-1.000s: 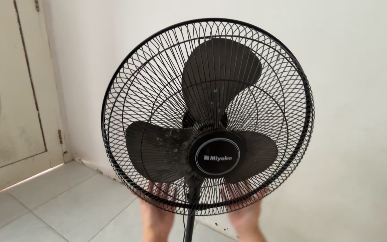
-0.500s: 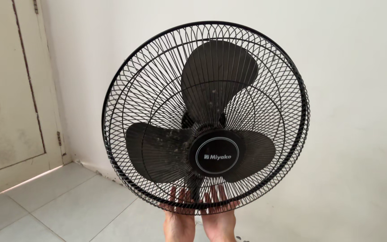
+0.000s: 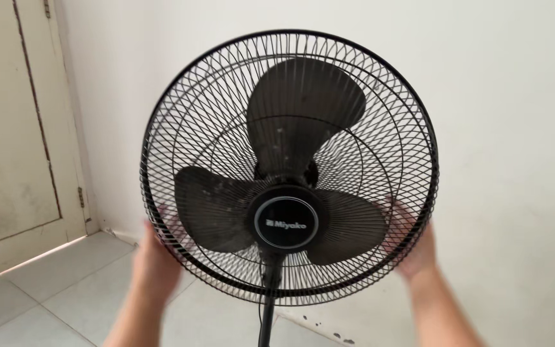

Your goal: The person reassembles a standing electric fan by hand. They attach the fan blades to the motor hub, secure the rear protective cage, then fit and lock the front protective cage onto the fan head.

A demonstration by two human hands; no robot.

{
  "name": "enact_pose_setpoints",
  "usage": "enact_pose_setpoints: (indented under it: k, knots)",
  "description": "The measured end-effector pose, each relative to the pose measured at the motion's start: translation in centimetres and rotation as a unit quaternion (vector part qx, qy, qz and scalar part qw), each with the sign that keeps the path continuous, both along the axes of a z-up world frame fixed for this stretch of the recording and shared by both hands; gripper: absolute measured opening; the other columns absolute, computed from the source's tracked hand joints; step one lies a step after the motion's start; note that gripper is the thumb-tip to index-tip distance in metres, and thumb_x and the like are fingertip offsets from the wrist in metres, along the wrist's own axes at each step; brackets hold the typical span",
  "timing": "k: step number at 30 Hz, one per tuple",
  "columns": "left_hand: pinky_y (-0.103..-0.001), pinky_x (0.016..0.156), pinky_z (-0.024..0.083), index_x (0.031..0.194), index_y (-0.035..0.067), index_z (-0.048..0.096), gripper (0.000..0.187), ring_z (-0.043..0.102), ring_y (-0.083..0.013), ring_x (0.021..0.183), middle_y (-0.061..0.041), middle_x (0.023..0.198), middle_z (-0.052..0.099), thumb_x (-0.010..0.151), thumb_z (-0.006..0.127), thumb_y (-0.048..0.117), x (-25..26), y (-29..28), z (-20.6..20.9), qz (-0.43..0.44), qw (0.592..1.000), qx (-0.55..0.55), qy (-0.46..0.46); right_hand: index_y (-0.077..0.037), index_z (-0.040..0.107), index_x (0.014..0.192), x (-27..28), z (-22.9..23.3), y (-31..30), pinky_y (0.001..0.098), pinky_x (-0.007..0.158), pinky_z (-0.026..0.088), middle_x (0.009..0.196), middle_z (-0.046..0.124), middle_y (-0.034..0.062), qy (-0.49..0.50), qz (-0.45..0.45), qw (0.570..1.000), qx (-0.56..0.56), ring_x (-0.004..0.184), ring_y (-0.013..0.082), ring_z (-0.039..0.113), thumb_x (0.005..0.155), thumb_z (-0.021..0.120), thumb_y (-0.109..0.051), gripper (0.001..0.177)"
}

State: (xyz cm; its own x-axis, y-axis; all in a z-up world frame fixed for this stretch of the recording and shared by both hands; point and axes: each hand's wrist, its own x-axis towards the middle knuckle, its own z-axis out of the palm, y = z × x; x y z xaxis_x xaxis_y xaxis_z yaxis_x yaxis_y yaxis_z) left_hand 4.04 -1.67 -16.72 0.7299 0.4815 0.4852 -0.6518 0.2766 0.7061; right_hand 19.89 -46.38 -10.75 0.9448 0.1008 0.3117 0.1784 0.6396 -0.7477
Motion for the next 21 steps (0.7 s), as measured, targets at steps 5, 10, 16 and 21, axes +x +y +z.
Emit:
enact_pose_setpoints:
  k: [5,10,16,21]
  knots:
    - [-0.043,0.107,0.039,0.145,0.023,0.051,0.060,0.055,-0.0216,0.126,-0.003,0.141,0.059,0.103,0.024,0.056,-1.8,1.7,8.7,-0.028,0.994,-0.056,0.088,-0.005,0.055,0.138,-3.4,9.5,-1.7,0.0492,0.099,0.052,0.129,0.067,0.0174,-0.078,0.008,0.976,-0.201,0.116,0.0336,0.066,0.084,0.018,-0.086,0.104]
    - [-0.040,0.098,0.042,0.137,0.022,0.061,0.056,0.057,-0.0187,0.112,-0.001,0.131,0.063,0.104,0.029,0.054,-2.4,1.2,11.1,-0.007,0.990,-0.041,0.135,-0.003,0.060,0.130,-5.2,10.7,-0.7,0.0510,0.094,0.055,0.121,0.069,0.0198,-0.083,-0.020,0.970,-0.226,0.109,0.0347,0.069,0.082,0.024,-0.089,0.104]
    - [-0.038,0.093,0.042,0.134,0.023,0.063,0.055,0.058,-0.0183,0.108,0.000,0.126,0.066,0.105,0.030,0.056,-2.4,1.4,10.6,0.005,0.989,-0.055,0.137,-0.003,0.062,0.127,-4.2,10.3,-1.0,0.0513,0.092,0.057,0.117,0.071,0.0193,-0.098,-0.027,0.968,-0.227,0.108,0.0342,0.070,0.083,0.025,-0.090,0.104]
    - [-0.036,0.093,0.041,0.134,0.025,0.062,0.053,0.058,-0.0173,0.111,0.002,0.128,0.065,0.104,0.031,0.056,-2.1,1.4,9.8,0.030,0.991,-0.046,0.120,-0.003,0.062,0.129,-3.8,10.0,-0.7,0.0491,0.093,0.056,0.119,0.071,0.0184,-0.093,-0.035,0.973,-0.209,0.107,0.0339,0.070,0.085,0.022,-0.087,0.103]
